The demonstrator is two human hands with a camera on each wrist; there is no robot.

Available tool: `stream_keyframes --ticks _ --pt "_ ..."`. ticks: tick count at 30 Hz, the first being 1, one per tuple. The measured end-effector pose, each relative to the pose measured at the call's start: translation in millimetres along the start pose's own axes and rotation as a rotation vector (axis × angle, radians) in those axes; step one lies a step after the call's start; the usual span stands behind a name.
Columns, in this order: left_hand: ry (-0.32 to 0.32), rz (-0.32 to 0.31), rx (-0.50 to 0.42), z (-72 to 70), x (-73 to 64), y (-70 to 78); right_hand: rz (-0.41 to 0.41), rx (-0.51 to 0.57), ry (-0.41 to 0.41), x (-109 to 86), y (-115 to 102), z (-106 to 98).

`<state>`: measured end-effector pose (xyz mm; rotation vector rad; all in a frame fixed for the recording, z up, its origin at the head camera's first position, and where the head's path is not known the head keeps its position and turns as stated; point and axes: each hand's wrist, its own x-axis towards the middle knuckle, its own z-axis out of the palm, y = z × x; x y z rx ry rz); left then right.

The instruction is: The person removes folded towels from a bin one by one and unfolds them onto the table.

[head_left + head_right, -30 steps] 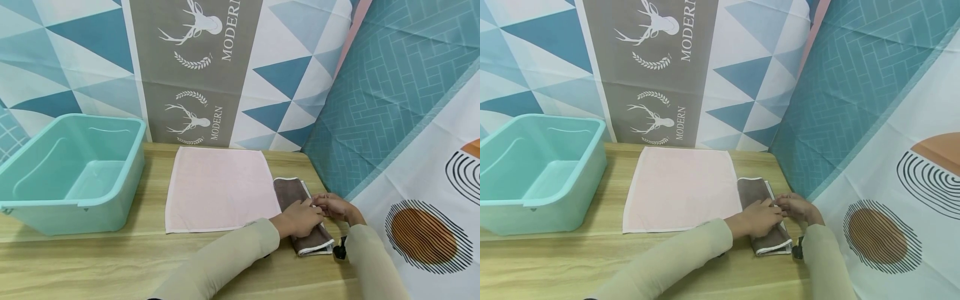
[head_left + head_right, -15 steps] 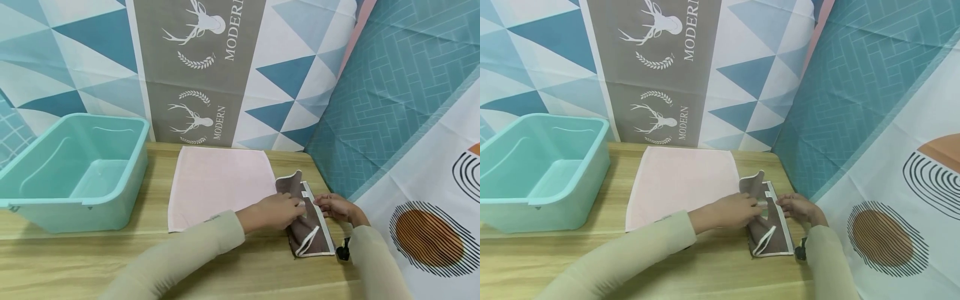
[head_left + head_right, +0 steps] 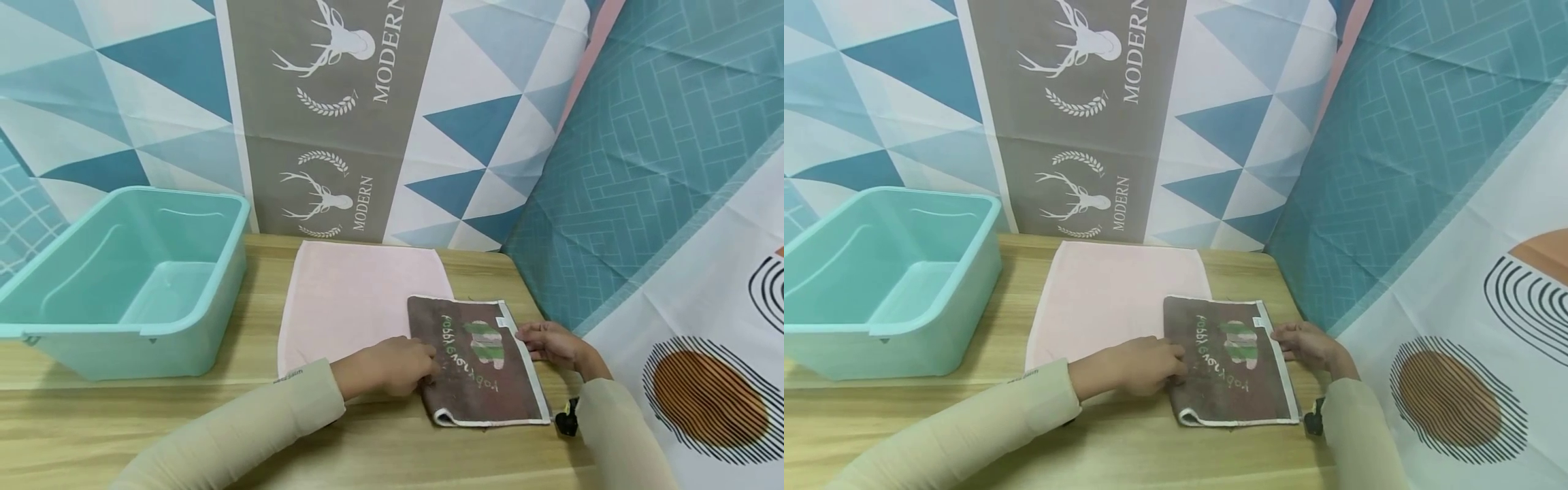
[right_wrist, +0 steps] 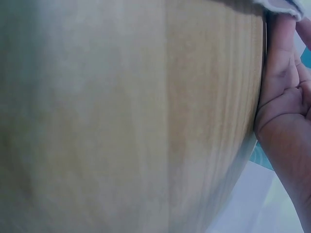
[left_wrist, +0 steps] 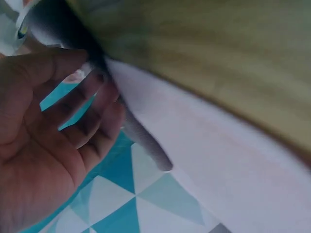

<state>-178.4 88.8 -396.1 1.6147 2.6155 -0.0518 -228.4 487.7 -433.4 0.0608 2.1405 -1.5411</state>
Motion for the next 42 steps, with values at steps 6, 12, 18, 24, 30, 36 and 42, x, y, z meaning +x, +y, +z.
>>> stream_keyframes --ticks 6,12,18,24,30,36,42 --pt "-0.002 -0.001 -0.062 -6.6 14.2 6.6 0.005 0.057 -0.001 0.8 1.5 -1.3" --pt "0.054 0.08 -0.009 -3.6 47.8 18.4 0.001 0.064 -0.024 1.3 0.9 -4.1" --pt "0.119 0.152 -0.068 -5.5 87.5 28.3 -0.008 0.062 -0.033 3.7 3.3 -5.5" --pt "0.101 0.144 -0.023 -8.0 118.3 39.7 -0.016 0.066 -0.054 3.6 4.0 -5.3" --pt "0.028 0.106 0.086 -4.6 142.1 49.2 -0.012 0.083 -0.059 -0.2 2.1 -6.2" --pt "-0.021 0.092 0.205 -1.0 158.7 58.6 -0.023 0.075 -0.073 -0.8 2.0 -7.6" --pt "-0.049 0.09 0.206 3.5 164.9 59.4 -0.031 0.073 -0.086 0.7 1.5 -8.0"
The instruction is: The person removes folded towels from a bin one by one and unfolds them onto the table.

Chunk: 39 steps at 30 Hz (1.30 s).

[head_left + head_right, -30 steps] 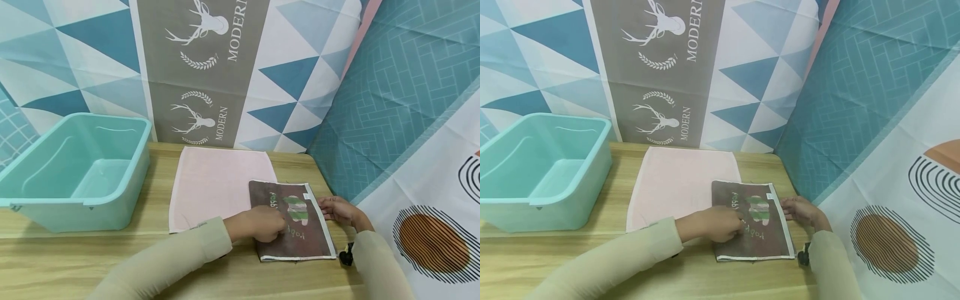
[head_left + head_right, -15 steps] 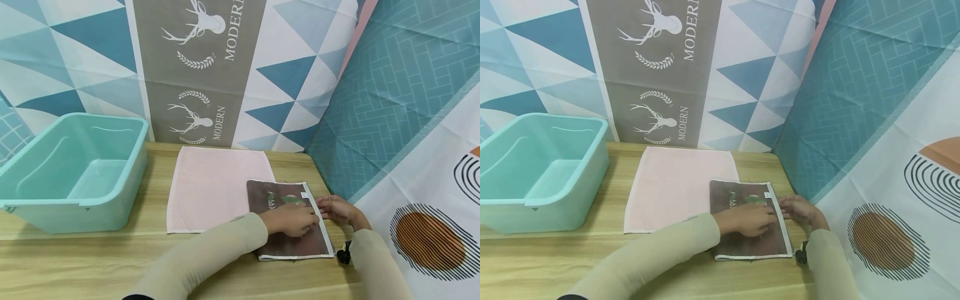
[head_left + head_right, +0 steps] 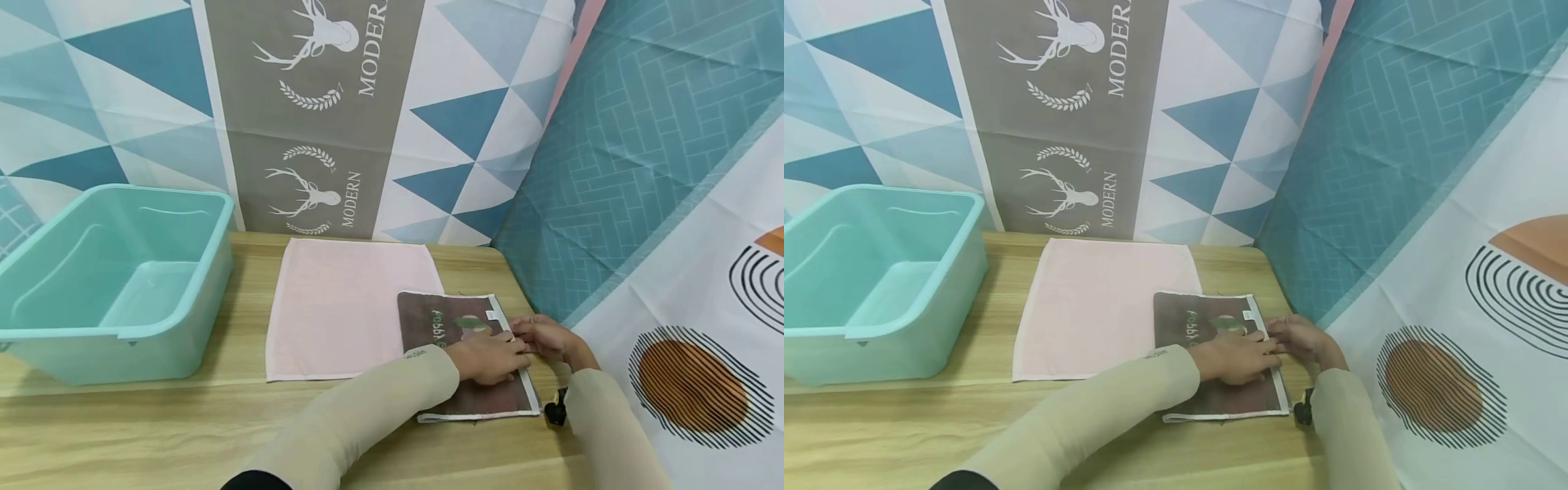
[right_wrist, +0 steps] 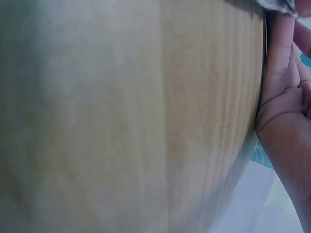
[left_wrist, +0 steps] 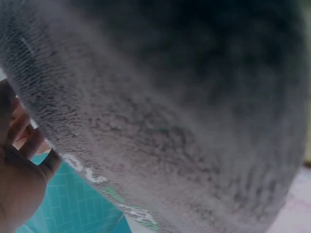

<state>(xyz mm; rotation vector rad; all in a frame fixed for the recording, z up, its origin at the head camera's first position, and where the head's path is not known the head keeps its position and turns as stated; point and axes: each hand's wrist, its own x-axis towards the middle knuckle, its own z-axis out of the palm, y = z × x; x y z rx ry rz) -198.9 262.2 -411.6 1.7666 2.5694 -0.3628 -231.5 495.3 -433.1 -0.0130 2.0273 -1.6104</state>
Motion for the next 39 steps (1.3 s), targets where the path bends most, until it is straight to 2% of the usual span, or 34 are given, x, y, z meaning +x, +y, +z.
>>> stream_keyframes --ticks 7,16,18,23,26,31,34,39 --pt "-0.042 -0.028 0.02 3.1 0.7 0.2 0.028 0.012 0.011 2.5 -1.6 1.9" --pt "0.038 -0.029 0.07 1.1 -0.4 4.1 0.004 0.024 -0.007 -0.2 -1.4 2.0" --pt "0.038 -0.032 0.071 0.8 -0.3 3.9 0.004 0.027 -0.009 0.0 -1.1 2.1" --pt "0.021 -0.026 0.0 2.3 1.8 -0.5 0.009 0.028 -0.007 0.6 -1.6 3.2" --pt "0.051 -0.011 -0.073 4.9 0.8 -6.5 0.008 0.02 -0.008 0.5 -2.1 3.7" --pt "0.088 -0.014 -0.165 6.5 -8.4 -19.4 0.012 0.019 0.001 -1.0 -3.7 3.8" --pt "0.107 -0.021 -0.188 6.6 -16.7 -27.1 0.015 0.022 0.004 -1.4 -4.4 3.8" --pt "0.165 0.039 -0.132 9.2 -30.7 -38.4 0.035 0.029 0.024 -0.1 -4.2 4.0"
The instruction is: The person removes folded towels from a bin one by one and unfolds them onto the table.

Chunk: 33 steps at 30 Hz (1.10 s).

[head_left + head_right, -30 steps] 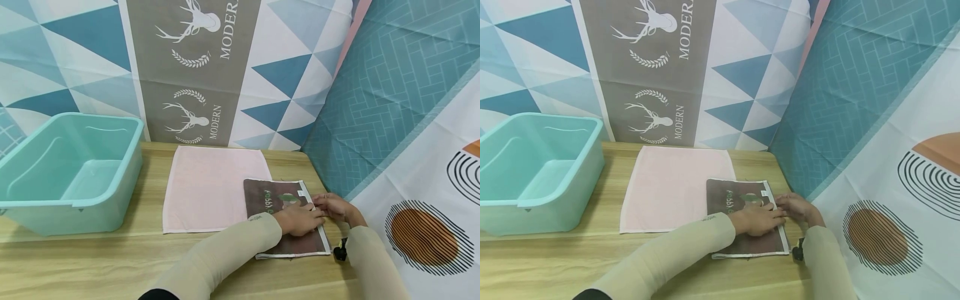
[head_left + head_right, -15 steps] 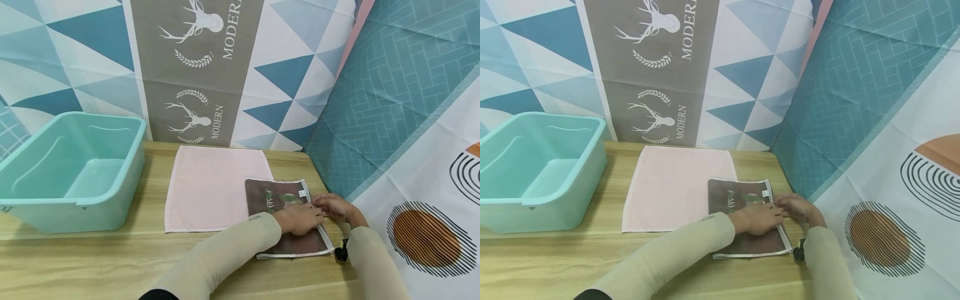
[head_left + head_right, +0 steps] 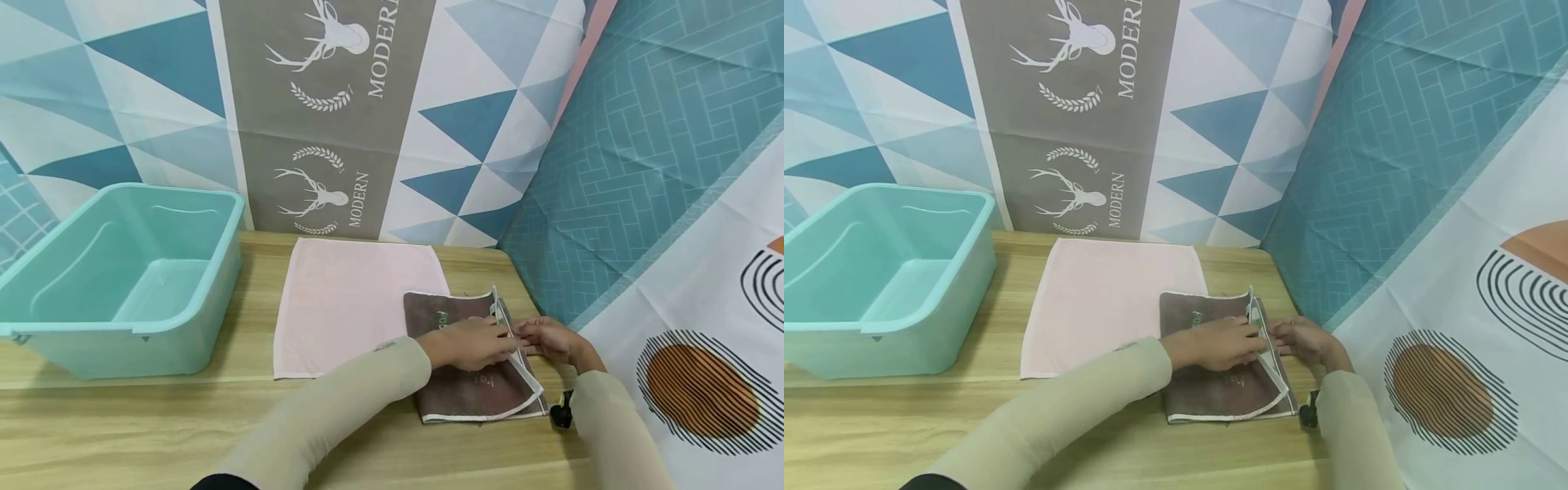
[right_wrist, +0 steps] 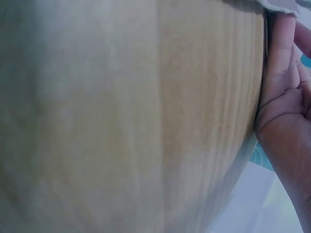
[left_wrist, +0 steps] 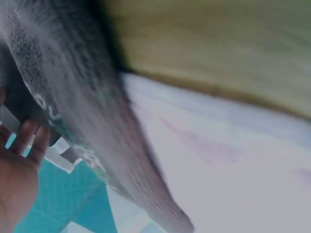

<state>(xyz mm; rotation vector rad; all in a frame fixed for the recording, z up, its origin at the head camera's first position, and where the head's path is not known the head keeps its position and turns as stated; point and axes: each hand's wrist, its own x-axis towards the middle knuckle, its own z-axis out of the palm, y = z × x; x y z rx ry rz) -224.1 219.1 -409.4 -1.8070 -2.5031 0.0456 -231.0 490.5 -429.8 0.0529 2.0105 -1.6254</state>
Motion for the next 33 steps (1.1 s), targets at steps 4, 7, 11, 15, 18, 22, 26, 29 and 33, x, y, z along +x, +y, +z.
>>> stream_keyframes --ticks 4,7,11,15,18,22,26,29,33 --pt "0.049 0.052 0.047 1.0 -13.4 -7.2 0.013 -0.006 0.017 0.7 -1.2 0.7" --pt "0.058 0.05 0.058 1.0 -26.0 -11.1 0.015 -0.005 0.022 0.6 -1.8 1.2" --pt "0.058 0.038 0.074 0.9 -45.7 -14.6 0.009 0.006 0.012 1.6 -1.2 1.9" --pt "0.064 0.027 0.091 2.6 -66.7 -18.1 0.006 0.013 0.001 2.9 -1.3 3.5" --pt "0.078 0.018 0.12 2.9 -82.9 -21.9 0.001 0.01 -0.009 3.7 -1.8 4.7" --pt "0.094 0.009 0.147 0.9 -104.4 -27.4 -0.001 0.012 -0.01 3.6 -2.2 5.5" --pt "0.083 0.0 0.114 -0.3 -124.8 -31.4 0.004 0.007 -0.003 0.4 -2.9 5.9" --pt "0.076 -0.01 0.09 0.3 -138.2 -33.7 0.003 0.002 -0.001 -1.7 -2.9 5.7" --pt "0.089 -0.022 0.067 1.6 -153.2 -35.8 0.006 0.013 -0.01 -4.0 -1.6 4.2"
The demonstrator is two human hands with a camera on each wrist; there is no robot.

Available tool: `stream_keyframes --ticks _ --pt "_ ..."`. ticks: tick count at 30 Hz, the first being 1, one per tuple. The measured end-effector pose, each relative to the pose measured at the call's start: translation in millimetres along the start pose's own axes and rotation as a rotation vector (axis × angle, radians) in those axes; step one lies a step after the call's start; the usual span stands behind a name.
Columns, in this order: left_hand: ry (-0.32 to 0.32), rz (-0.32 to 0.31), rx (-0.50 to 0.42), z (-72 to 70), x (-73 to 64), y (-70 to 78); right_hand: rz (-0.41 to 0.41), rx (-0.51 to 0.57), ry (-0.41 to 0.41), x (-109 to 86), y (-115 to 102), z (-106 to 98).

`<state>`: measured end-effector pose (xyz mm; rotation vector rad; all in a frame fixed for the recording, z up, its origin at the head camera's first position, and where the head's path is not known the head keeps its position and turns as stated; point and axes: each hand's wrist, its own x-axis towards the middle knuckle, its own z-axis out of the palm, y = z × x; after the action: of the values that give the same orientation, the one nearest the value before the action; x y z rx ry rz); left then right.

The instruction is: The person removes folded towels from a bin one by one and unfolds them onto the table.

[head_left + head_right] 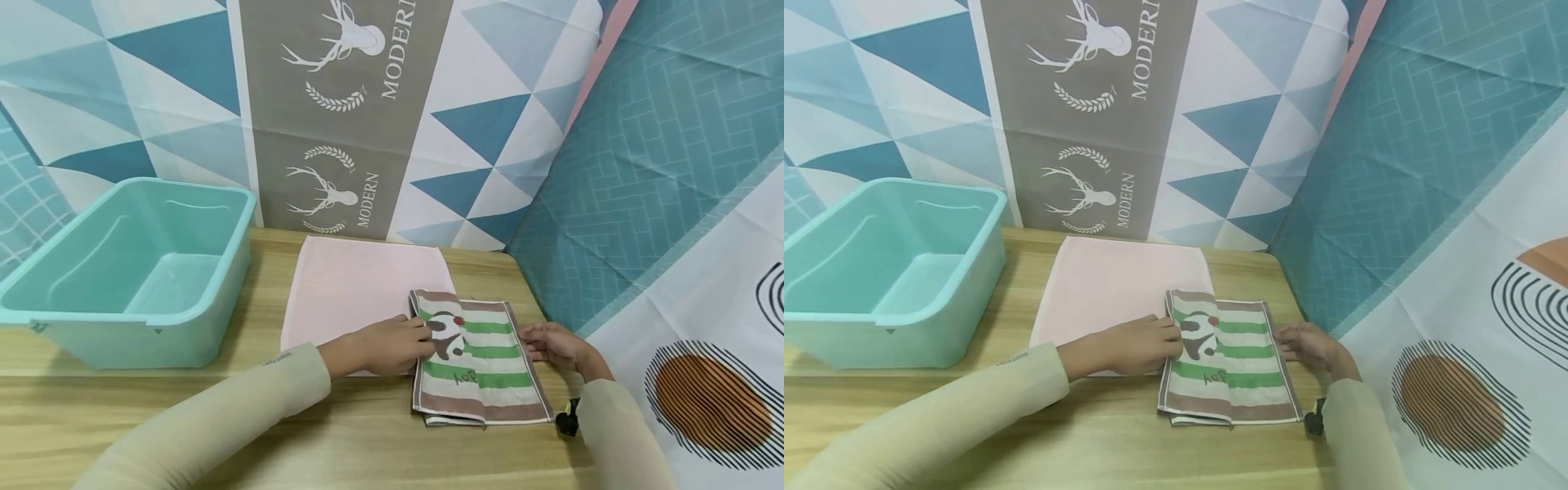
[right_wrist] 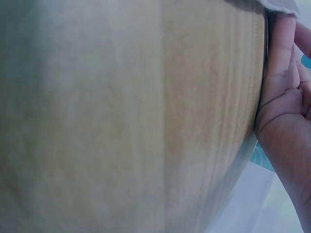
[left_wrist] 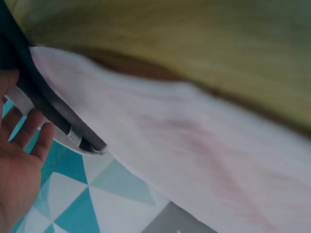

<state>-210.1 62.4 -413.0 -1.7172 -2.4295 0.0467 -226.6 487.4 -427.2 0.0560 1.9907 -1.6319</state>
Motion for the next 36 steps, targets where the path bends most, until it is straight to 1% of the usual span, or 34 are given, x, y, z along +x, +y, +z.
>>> stream_keyframes --ticks 6,10,17,23,30,33,36 --pt "0.029 -0.006 -0.024 -2.3 -21.0 -4.8 0.012 -0.005 -0.018 -1.1 1.8 -2.9" --pt "0.035 -0.026 -0.024 -6.3 -38.7 -10.2 0.012 -0.008 -0.019 0.7 1.6 -3.1" --pt "0.031 -0.059 -0.009 -11.8 -76.6 -16.4 0.035 0.008 0.003 2.4 0.4 -1.9" --pt "0.067 -0.06 0.003 -18.8 -109.1 -18.6 0.027 0.003 -0.005 1.4 0.0 -1.1" --pt "0.115 -0.039 0.016 -26.1 -145.8 -22.1 0.012 0.011 -0.045 1.3 0.9 -0.7" --pt "0.138 -0.038 0.03 -29.0 -160.0 -23.5 0.021 0.019 -0.04 1.3 0.7 -0.4" --pt "0.143 -0.043 0.03 -29.9 -172.7 -23.5 0.027 0.019 -0.028 1.2 0.9 -0.7"
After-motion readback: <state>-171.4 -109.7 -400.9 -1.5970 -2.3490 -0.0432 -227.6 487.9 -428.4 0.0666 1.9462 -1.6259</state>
